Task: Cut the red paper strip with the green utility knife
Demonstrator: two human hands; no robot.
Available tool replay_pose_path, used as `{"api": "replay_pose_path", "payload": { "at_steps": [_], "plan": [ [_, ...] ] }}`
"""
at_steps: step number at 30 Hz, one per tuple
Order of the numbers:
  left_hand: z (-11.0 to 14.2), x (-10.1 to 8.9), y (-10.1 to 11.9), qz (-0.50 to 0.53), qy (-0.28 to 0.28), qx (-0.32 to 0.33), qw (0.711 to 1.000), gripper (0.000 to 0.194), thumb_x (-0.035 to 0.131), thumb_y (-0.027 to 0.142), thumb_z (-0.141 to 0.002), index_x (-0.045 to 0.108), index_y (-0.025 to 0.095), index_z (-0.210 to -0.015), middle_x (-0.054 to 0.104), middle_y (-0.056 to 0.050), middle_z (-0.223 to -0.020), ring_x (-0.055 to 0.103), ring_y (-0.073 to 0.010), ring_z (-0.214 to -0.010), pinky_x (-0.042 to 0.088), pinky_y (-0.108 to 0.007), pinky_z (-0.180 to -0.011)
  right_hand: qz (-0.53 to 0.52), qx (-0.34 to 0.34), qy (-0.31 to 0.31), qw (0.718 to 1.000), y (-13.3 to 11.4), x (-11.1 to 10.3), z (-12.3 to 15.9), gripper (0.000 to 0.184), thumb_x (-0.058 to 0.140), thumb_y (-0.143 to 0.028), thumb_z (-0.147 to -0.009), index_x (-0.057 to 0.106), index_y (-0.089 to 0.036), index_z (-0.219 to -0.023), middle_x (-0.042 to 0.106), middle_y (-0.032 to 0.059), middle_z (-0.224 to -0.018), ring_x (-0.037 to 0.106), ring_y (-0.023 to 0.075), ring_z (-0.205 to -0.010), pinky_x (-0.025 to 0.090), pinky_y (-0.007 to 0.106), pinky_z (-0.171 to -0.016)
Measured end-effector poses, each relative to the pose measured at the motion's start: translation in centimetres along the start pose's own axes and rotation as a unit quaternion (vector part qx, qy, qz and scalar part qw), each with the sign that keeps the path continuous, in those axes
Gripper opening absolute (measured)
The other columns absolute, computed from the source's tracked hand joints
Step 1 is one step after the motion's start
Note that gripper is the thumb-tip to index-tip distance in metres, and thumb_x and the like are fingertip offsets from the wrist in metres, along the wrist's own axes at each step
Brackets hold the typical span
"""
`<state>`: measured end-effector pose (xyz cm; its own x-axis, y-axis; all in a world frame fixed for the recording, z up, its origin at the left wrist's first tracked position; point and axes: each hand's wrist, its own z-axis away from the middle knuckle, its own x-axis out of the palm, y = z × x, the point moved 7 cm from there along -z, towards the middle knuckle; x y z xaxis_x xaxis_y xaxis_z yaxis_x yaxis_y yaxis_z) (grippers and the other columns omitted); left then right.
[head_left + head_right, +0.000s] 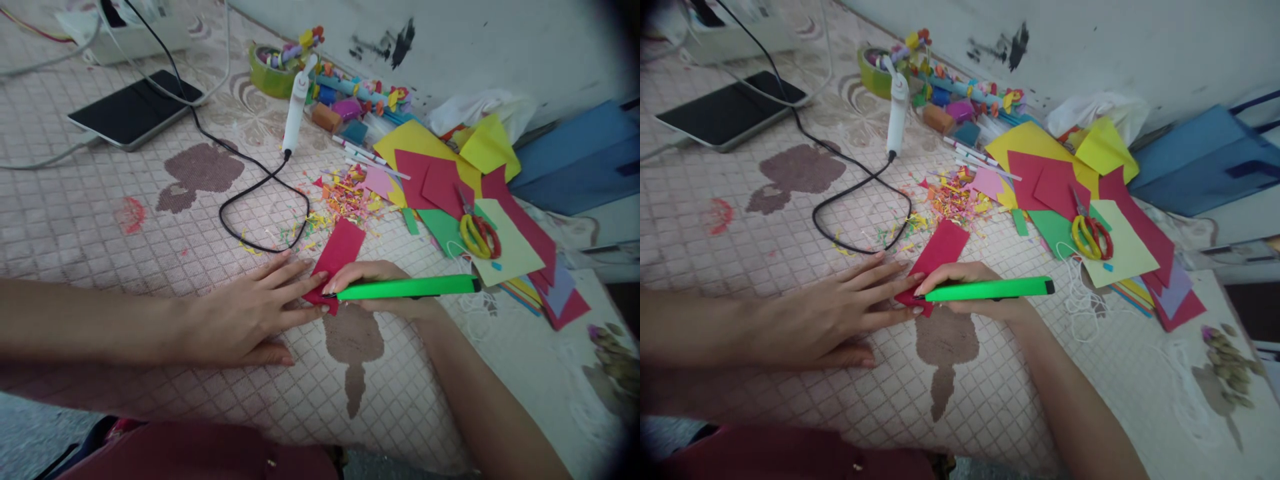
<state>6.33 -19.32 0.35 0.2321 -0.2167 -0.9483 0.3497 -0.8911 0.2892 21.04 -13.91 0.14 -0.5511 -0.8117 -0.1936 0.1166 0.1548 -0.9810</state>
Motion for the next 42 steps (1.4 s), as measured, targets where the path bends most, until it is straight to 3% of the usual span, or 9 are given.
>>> {"api": "replay_pose_path", "payload": {
  "at_steps": [21,32,42],
  "plan": [
    [0.04,-0.34,0.05,0.008,0.025,-0.001,1.0,0.062,0.054,0.052,-0.084,0.042,0.024,-0.138,0.027,-0.011,-0.151,0.026,-0.035,-0.137,0.017,-0.054,-0.113,0.011,0.011,0.024,1.0,-0.37,0.29,0.19,0.033,0.062,-0.037,-0.084,0.064,-0.017,-0.109,0.067,0.0092,-0.107,0.061,0.0217,-0.102,0.046,0.035,-0.09],
    [0.06,-0.21,0.03,-0.005,0.007,-0.001,1.0,0.062,0.051,0.053,-0.086,0.039,0.024,-0.139,0.026,-0.012,-0.151,0.024,-0.0346,-0.138,0.016,-0.055,-0.112,-0.012,0.0,0.06,0.998,-0.13,0.18,0.52,0.027,0.063,-0.032,-0.084,0.065,-0.017,-0.106,0.068,0.0086,-0.105,0.063,0.0198,-0.1,0.049,0.031,-0.084],
    [0.09,-0.3,0.06,-0.004,0.01,-0.005,1.0,0.062,0.052,0.052,-0.086,0.039,0.024,-0.139,0.025,-0.011,-0.152,0.023,-0.0346,-0.138,0.015,-0.054,-0.113,0.004,0.003,0.048,0.999,-0.18,0.25,0.37,0.029,0.063,-0.034,-0.084,0.065,-0.018,-0.107,0.068,0.0084,-0.105,0.062,0.0206,-0.1,0.048,0.033,-0.085]
  ]
}}
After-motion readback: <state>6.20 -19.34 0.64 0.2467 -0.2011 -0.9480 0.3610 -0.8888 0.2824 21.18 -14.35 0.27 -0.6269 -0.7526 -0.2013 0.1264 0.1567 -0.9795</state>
